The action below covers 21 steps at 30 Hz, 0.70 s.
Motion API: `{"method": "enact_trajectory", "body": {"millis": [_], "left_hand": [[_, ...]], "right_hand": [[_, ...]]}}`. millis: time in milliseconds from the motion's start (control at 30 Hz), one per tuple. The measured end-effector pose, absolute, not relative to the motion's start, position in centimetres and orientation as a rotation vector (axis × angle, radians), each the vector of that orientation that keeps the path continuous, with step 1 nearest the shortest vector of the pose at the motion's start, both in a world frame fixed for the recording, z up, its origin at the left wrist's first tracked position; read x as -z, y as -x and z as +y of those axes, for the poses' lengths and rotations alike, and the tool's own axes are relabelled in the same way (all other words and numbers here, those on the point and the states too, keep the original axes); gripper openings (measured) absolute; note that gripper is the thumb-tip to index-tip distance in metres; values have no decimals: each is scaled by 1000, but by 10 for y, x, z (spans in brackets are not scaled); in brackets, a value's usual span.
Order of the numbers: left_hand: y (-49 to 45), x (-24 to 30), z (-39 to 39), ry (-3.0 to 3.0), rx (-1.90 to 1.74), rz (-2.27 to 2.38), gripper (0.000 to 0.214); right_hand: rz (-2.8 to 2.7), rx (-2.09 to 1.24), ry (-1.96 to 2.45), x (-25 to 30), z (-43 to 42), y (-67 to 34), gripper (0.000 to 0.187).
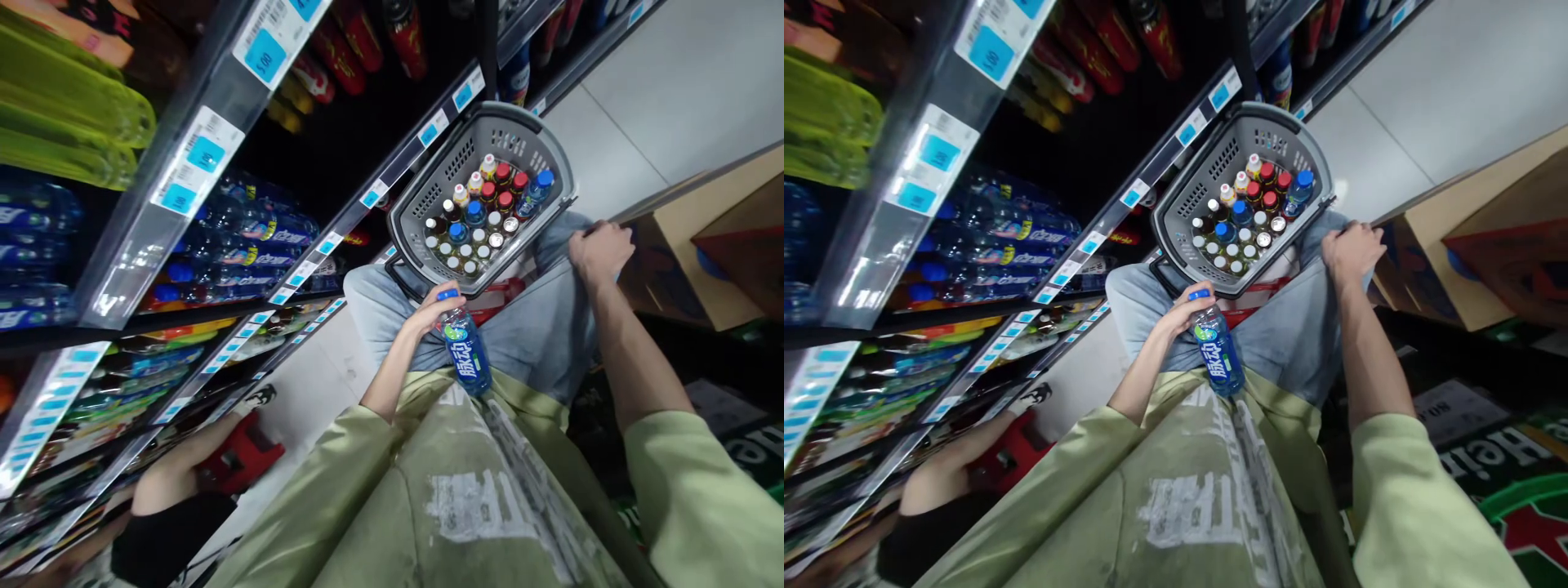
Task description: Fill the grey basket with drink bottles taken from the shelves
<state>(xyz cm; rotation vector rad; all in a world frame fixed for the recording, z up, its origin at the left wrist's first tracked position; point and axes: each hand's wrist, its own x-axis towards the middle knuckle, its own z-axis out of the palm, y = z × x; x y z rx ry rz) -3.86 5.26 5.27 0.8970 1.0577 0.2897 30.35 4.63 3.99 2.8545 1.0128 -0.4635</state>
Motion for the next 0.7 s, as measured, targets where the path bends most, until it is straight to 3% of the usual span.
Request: {"method": "enact_trajectory", "body": {"millis": [267,400,500,700], "left_hand": [[66,-59,68,-894,-525,1084,52],[70,-67,91,-868,-573,1163,41],[61,-80,117,-1008,-561,1258,34],[20,-95,166,-1519,-529,1356,44]], "right_hand": [[995,444,-2875,-30,43,-303,47],[974,467,-2890,-25,43,-302,44],[968,501,-2903,-28,45,-301,43],[1019,645,-2914,-37,46,-303,46]]}}
